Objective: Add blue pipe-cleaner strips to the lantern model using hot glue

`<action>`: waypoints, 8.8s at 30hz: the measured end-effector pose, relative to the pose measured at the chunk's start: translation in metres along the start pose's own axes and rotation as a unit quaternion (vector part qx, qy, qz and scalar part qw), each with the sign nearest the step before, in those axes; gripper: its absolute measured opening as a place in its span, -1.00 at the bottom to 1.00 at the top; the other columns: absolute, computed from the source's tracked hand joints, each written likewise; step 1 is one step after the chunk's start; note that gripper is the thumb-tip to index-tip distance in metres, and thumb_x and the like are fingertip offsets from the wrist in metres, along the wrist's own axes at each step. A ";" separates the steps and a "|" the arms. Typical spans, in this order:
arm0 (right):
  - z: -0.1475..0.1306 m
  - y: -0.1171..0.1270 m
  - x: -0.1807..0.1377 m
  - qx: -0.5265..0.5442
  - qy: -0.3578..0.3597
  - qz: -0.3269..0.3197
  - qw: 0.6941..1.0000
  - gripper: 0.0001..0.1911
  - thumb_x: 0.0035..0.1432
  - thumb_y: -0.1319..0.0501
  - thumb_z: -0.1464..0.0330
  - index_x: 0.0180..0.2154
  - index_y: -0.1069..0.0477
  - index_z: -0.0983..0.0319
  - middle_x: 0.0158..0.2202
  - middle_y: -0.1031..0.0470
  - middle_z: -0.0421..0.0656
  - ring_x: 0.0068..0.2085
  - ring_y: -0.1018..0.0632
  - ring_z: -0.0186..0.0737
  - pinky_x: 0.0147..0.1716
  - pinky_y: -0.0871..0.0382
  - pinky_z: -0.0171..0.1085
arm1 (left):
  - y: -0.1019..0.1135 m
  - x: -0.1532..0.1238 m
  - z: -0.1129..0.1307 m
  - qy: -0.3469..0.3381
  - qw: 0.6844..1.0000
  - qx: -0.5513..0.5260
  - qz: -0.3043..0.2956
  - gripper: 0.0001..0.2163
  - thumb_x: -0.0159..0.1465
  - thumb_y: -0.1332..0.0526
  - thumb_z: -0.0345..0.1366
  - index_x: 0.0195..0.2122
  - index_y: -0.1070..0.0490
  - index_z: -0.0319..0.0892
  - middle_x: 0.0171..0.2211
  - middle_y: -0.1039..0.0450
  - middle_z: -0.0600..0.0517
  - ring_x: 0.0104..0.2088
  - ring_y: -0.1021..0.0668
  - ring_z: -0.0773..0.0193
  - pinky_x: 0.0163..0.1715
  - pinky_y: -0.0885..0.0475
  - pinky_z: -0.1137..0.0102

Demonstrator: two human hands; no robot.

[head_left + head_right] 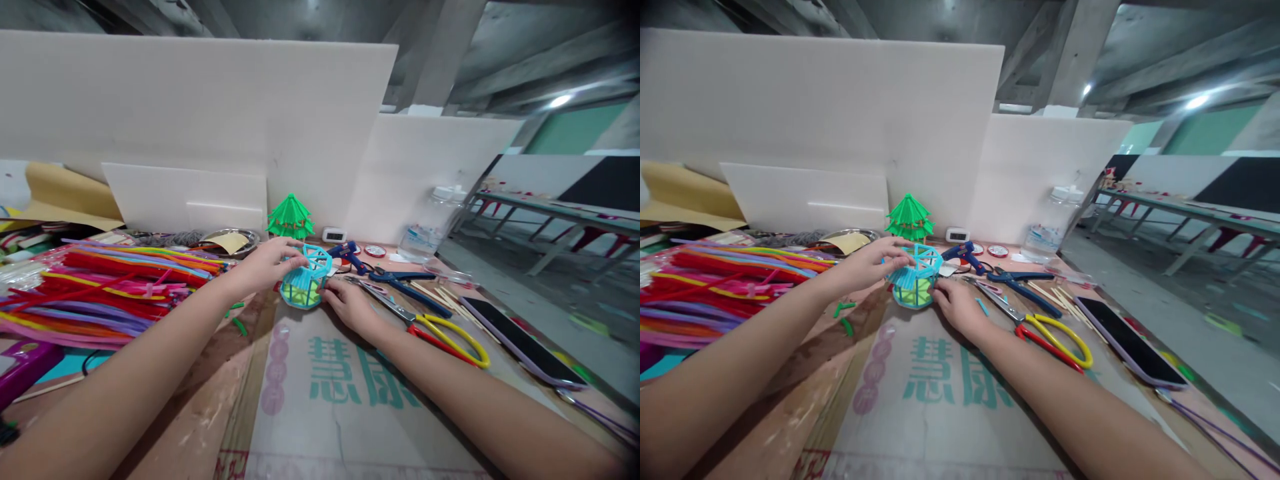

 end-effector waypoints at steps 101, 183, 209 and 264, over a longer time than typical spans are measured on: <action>0.002 0.004 0.002 -0.025 -0.010 0.013 1.000 -0.76 0.30 -0.09 0.34 -0.44 -0.35 0.20 -0.41 -0.49 -0.17 -0.35 -0.45 -0.22 -0.33 -0.23 -0.32 | 0.004 -0.002 0.005 -0.128 0.988 0.089 -0.001 -0.84 0.32 -0.26 -0.23 -0.19 -0.65 -0.01 0.11 -0.46 -0.10 0.18 -0.43 0.02 0.21 -0.31 0.00; 0.001 0.014 -0.006 -0.023 -0.031 0.021 0.999 -0.67 0.26 -0.17 0.19 -0.04 -0.48 0.23 -0.32 -0.56 -0.12 -0.32 -0.53 -0.14 -0.29 -0.36 -0.22 | -0.059 -0.060 -0.046 0.076 0.996 0.004 0.045 -0.88 0.31 -0.25 -0.29 -0.29 -0.56 -0.17 -0.21 -0.53 -0.08 -0.13 -0.53 0.10 -0.06 -0.43 0.21; 0.092 0.144 -0.001 -0.340 -0.220 -0.145 0.903 -0.74 0.13 -0.22 0.27 -0.16 -0.58 0.17 -0.17 -0.64 -0.10 -0.18 -0.60 -0.08 -0.31 -0.31 -0.27 | -0.067 -0.058 -0.057 0.076 0.997 -0.007 0.012 -0.83 0.27 -0.26 -0.18 -0.27 -0.54 -0.17 -0.22 -0.52 -0.07 -0.13 -0.51 0.06 -0.08 -0.38 0.21; -0.003 0.112 0.009 -0.094 -0.104 -0.103 0.985 -0.69 0.19 -0.17 0.11 -0.29 -0.49 0.21 -0.35 -0.57 -0.16 -0.33 -0.51 -0.20 -0.37 -0.28 -0.28 | -0.060 -0.062 -0.050 0.150 0.988 0.008 0.020 -0.89 0.17 -0.15 -0.29 -0.29 -0.37 -0.16 -0.34 -0.45 0.01 -0.31 -0.49 0.17 -0.31 -0.36 0.33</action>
Point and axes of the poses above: each hand's wrist, its own x-axis towards the middle knuckle, its own y-axis out of the back of the hand, z = x × y, the point moved 7 cm from there along x, towards the middle knuckle
